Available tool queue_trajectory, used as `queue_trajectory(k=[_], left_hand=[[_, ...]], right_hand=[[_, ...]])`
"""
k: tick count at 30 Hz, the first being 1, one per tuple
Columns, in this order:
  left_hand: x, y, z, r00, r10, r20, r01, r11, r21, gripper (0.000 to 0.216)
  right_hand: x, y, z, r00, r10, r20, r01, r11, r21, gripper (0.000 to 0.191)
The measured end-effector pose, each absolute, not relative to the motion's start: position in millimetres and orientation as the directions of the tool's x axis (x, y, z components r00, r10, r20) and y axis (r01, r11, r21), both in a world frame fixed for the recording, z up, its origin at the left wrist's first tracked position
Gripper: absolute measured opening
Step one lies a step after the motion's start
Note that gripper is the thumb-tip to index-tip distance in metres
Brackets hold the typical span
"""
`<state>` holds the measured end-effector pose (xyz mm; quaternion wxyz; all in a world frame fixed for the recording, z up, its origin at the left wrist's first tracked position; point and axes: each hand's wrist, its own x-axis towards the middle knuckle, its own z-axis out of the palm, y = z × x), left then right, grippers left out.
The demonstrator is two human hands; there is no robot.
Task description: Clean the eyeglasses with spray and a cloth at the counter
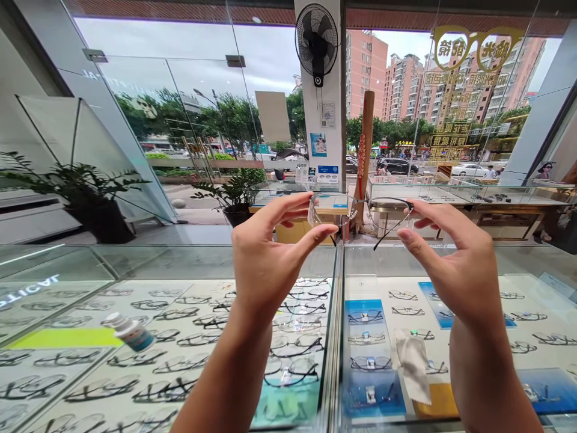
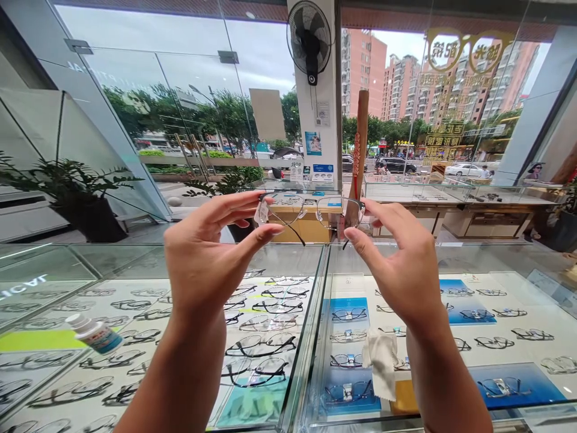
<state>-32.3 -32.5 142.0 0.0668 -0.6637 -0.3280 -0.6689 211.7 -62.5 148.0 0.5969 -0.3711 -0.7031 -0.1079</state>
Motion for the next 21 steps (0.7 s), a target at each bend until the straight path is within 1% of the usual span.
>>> queue_trajectory(k=[13,21], left_hand=[[-35.1,-31.4,141.4,-0.109,0.335,0.936,0.521,-0.782,0.341,0.043],[-34.6,-29.1,141.2,-0.107,0.366,0.924,0.525,-0.768,0.365,0.042]], right_hand=[[210.8,-62.8,146.8,-0.018,0.4,0.916,0.647,0.704,-0.294,0.034],[210.8,-62.1,146.6,-0.043,0.409,0.912,0.674,0.685,-0.276,0.037]])
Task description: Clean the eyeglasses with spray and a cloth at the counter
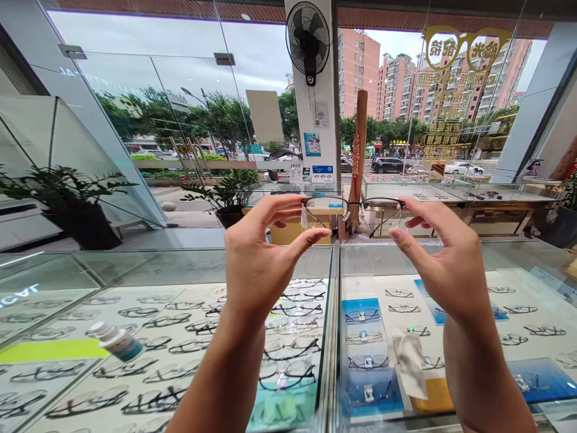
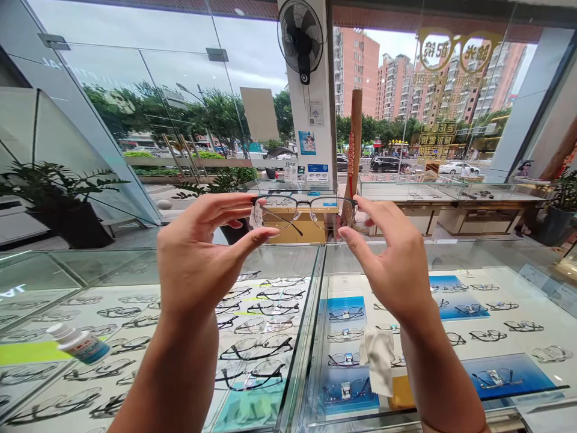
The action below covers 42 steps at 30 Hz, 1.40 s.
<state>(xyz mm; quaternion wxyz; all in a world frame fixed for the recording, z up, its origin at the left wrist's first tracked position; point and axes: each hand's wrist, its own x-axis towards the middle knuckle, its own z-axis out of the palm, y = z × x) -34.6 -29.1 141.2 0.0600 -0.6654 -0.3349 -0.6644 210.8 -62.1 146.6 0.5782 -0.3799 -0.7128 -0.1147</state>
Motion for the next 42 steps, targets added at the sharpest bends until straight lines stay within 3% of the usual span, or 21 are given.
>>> queue_trajectory(k=[8,13,18,21,28,36,42], left_hand=[[-34.2,-30.0,142.8,-0.104,0.474,0.875,0.484,-0.744,0.461,0.047],[-34.7,-27.4,142.5,-0.089,0.572,0.815,0.451,-0.707,0.545,0.056],[-35.5,-20.3,141.2,-0.101,0.587,0.804,0.437,-0.699,0.566,0.061],[-32.6,-19.5,139.7,-0.125,0.526,0.841,0.481,-0.71,0.515,0.059],[-16.1,-25.9,132.6,-0.2,0.225,0.954,0.615,-0.729,0.301,0.054],[-13.2,-28.4,132.0,-0.164,0.124,0.979,0.662,-0.722,0.203,0.053],[-13.8,-24.8,130.8,-0.169,0.115,0.979,0.642,-0.741,0.198,0.055]], right_hand=[[208.2,-61.8,146.3,-0.036,0.369,0.929,0.687,0.684,-0.245,0.034],[199.2,-60.6,144.2,-0.043,0.278,0.96,0.725,0.67,-0.162,0.031],[191.0,-60.3,142.3,-0.061,0.278,0.959,0.755,0.641,-0.138,0.032],[191.3,-58.1,141.3,-0.046,0.318,0.947,0.745,0.642,-0.18,0.034],[195.2,-47.5,139.1,0.025,0.459,0.888,0.677,0.646,-0.353,0.045],[198.2,-43.0,137.9,0.047,0.509,0.86,0.617,0.662,-0.425,0.054],[196.2,-40.7,136.9,0.059,0.467,0.882,0.629,0.669,-0.397,0.052]])
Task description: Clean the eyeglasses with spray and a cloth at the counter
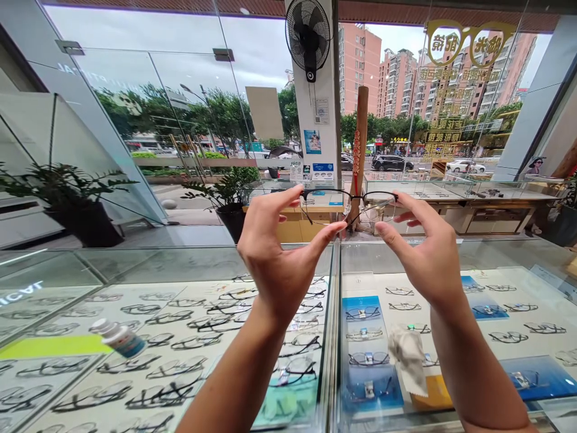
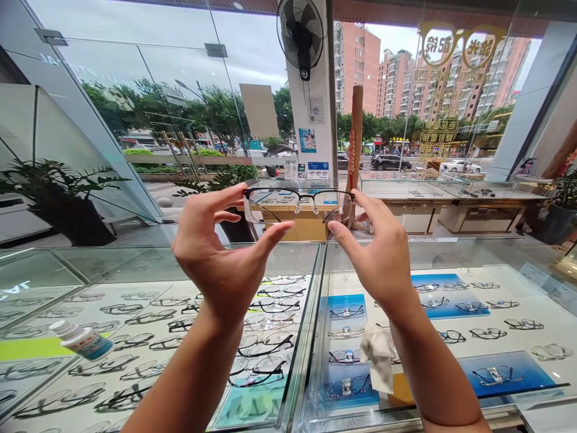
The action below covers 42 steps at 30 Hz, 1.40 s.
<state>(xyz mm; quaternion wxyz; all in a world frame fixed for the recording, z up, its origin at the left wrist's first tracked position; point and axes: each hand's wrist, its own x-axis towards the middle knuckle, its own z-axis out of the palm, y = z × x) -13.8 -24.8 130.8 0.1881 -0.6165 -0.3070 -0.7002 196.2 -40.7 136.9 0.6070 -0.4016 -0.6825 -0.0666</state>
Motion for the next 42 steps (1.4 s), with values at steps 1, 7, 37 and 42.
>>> queue_trajectory(k=[1,7,37,42], left_hand=[[-13.7,-23.5,130.6,-0.18,0.13,0.975,0.629,-0.747,0.215,0.056],[-12.8,-13.7,129.1,-0.202,0.306,0.93,0.506,-0.781,0.366,0.057],[-8.3,6.2,118.0,-0.231,0.086,0.969,0.563,-0.8,0.205,0.066],[-9.4,8.6,118.0,-0.223,0.085,0.971,0.519,-0.833,0.192,0.064]], right_hand=[[195.3,-40.6,136.6,0.063,0.448,0.892,0.638,0.669,-0.382,0.05],[187.0,-42.4,135.5,0.096,0.293,0.951,0.705,0.655,-0.273,0.043],[185.6,-32.2,136.1,0.193,0.493,0.849,0.308,0.791,-0.529,0.032],[188.7,-27.8,136.7,0.224,0.542,0.81,0.187,0.792,-0.582,0.029]])
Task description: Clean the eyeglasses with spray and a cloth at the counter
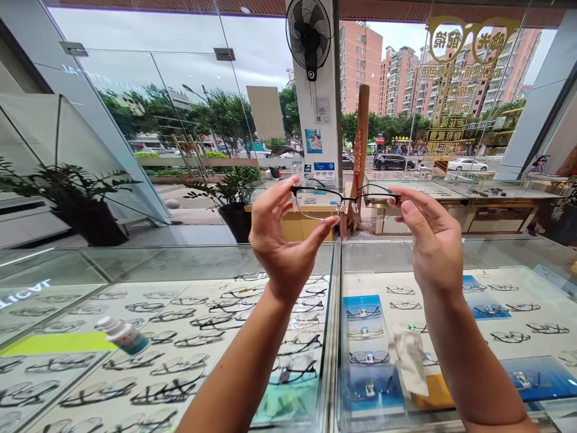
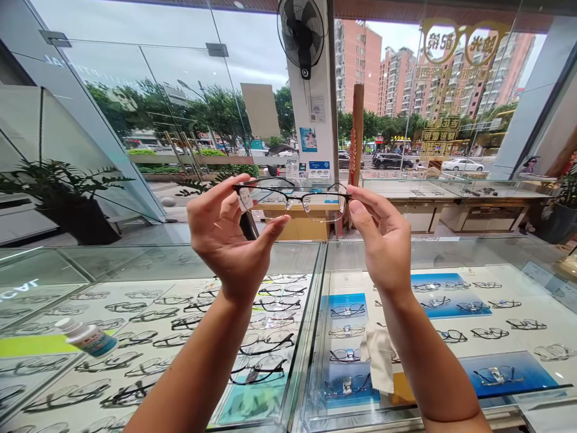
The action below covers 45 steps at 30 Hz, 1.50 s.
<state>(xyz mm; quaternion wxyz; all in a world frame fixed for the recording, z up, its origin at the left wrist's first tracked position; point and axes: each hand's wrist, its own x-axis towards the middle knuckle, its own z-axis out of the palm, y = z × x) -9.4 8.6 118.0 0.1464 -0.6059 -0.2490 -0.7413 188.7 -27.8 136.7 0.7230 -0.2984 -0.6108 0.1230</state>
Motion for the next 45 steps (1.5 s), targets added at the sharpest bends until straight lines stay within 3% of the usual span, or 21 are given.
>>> queue_trajectory(k=[8,15,26,45], left_hand=[[-12.1,12.9,116.2,-0.215,0.164,0.963,0.44,-0.864,0.245,0.07],[-12.1,17.8,115.5,-0.219,0.103,0.97,0.305,-0.937,0.168,0.075],[-10.7,19.6,114.1,-0.227,0.104,0.968,0.281,-0.945,0.167,0.074],[-10.7,19.8,114.0,-0.205,0.093,0.974,0.306,-0.939,0.154,0.075]], right_hand=[[190.0,-23.4,135.8,0.222,0.596,0.771,0.065,0.78,-0.622,0.025],[190.6,-24.7,137.7,0.236,0.685,0.689,-0.035,0.714,-0.699,0.022],[188.2,-24.7,138.9,0.265,0.709,0.653,-0.155,0.7,-0.697,0.017],[187.2,-27.0,139.3,0.274,0.712,0.647,-0.124,0.693,-0.71,0.019]])
